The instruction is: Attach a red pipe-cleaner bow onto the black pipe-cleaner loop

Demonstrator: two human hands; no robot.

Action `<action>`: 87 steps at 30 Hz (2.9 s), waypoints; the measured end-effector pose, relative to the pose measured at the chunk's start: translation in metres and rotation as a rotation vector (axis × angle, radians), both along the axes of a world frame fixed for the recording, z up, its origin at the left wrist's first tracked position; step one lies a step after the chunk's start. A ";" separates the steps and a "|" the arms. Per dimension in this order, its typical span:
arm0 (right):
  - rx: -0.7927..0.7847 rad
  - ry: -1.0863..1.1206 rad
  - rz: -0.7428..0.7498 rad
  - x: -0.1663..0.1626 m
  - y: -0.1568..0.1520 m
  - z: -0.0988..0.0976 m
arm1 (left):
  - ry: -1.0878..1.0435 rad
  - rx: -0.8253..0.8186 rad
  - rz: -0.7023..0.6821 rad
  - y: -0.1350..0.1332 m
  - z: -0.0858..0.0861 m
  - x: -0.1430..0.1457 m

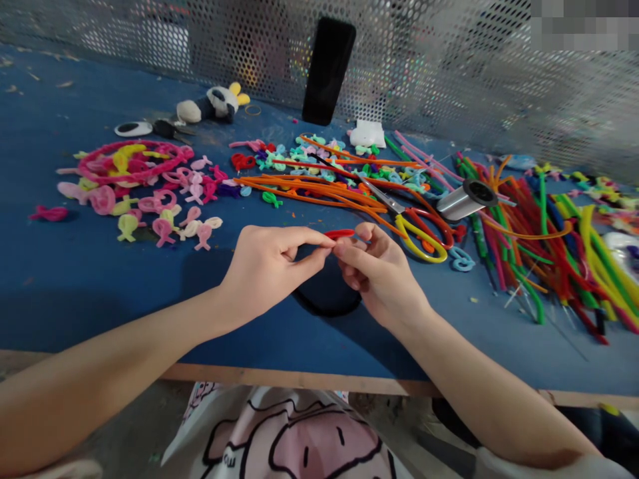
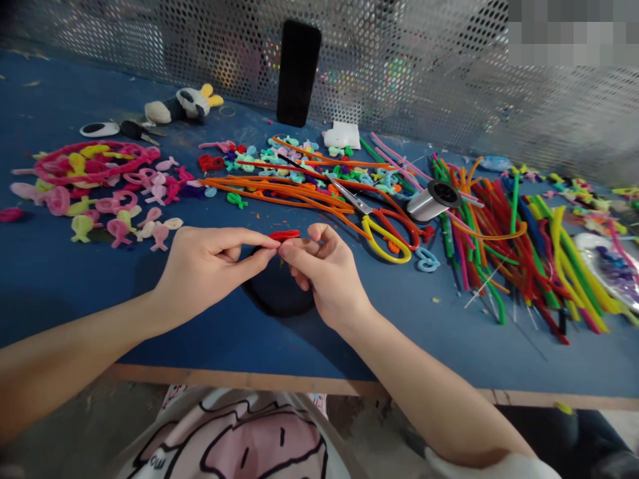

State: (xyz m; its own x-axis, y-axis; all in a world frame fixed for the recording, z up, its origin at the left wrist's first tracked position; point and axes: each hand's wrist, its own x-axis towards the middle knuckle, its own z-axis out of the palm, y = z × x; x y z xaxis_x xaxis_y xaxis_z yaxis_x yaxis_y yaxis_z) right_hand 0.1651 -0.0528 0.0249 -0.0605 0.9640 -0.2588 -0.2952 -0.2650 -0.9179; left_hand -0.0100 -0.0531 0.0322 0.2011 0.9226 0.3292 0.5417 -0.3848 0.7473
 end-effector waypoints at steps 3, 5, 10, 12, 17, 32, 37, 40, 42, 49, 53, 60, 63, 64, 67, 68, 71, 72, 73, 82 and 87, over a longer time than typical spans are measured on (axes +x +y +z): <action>0.007 0.002 0.004 0.000 0.000 0.000 | 0.038 0.012 0.005 0.000 0.002 -0.001; 0.021 0.003 0.011 0.000 -0.001 0.000 | 0.058 0.034 0.006 0.000 0.002 -0.002; 0.031 -0.015 0.039 0.001 0.000 0.001 | 0.084 0.025 -0.011 0.004 0.003 -0.004; 0.033 -0.024 0.056 0.001 0.000 0.001 | 0.092 0.014 -0.041 0.006 0.005 -0.005; 0.055 -0.037 0.107 0.004 0.000 0.002 | 0.131 -0.012 -0.120 0.011 0.006 -0.007; 0.011 -0.003 0.111 0.004 0.002 0.001 | 0.277 0.270 -0.192 0.018 -0.013 -0.014; -0.004 0.022 0.085 0.003 0.001 0.000 | 0.289 0.321 -0.152 0.017 -0.015 -0.011; -0.015 0.034 0.082 0.003 0.001 -0.001 | 0.287 0.332 -0.130 0.016 -0.016 -0.009; -0.027 0.042 0.075 0.002 0.001 -0.001 | 0.286 0.345 -0.113 0.015 -0.017 -0.008; -0.028 0.044 0.044 -0.001 0.000 -0.002 | 0.261 0.328 -0.047 0.011 -0.020 -0.002; -0.030 0.033 0.018 -0.003 -0.002 -0.002 | 0.248 0.309 -0.010 0.010 -0.021 0.001; -0.042 0.021 0.037 -0.004 -0.002 -0.003 | 0.143 0.190 -0.041 0.009 -0.014 0.001; -0.055 0.003 0.057 -0.003 -0.002 -0.001 | 0.073 0.118 -0.095 0.009 -0.009 0.000; -0.054 -0.003 0.057 -0.003 -0.002 0.000 | 0.051 0.088 -0.113 0.010 -0.007 -0.001; -0.047 -0.008 0.061 -0.003 -0.002 0.001 | -0.006 -0.014 -0.154 0.011 -0.004 -0.001; -0.047 -0.006 0.065 -0.002 -0.002 0.001 | -0.019 -0.043 -0.164 0.011 -0.003 -0.002; -0.060 0.007 0.080 -0.001 -0.002 0.000 | -0.029 -0.091 -0.178 0.011 -0.001 -0.002; -0.069 0.014 0.083 0.000 -0.002 0.000 | -0.025 -0.096 -0.180 0.011 -0.001 -0.002; -0.080 0.024 0.085 0.000 -0.001 0.000 | -0.019 -0.098 -0.179 0.011 -0.001 -0.002; -0.120 0.097 0.081 0.001 0.001 0.003 | -0.009 -0.032 -0.177 0.008 -0.001 -0.005; -0.113 0.099 0.078 0.000 0.001 0.003 | -0.062 -0.074 -0.140 0.010 -0.002 -0.004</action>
State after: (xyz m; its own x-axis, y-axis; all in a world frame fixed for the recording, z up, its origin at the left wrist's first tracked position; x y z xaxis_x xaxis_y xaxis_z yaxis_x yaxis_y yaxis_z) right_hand 0.1652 -0.0517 0.0275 -0.1648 0.9204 -0.3547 -0.3567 -0.3908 -0.8485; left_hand -0.0144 -0.0434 0.0301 0.3105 0.9093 0.2772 0.4385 -0.3957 0.8069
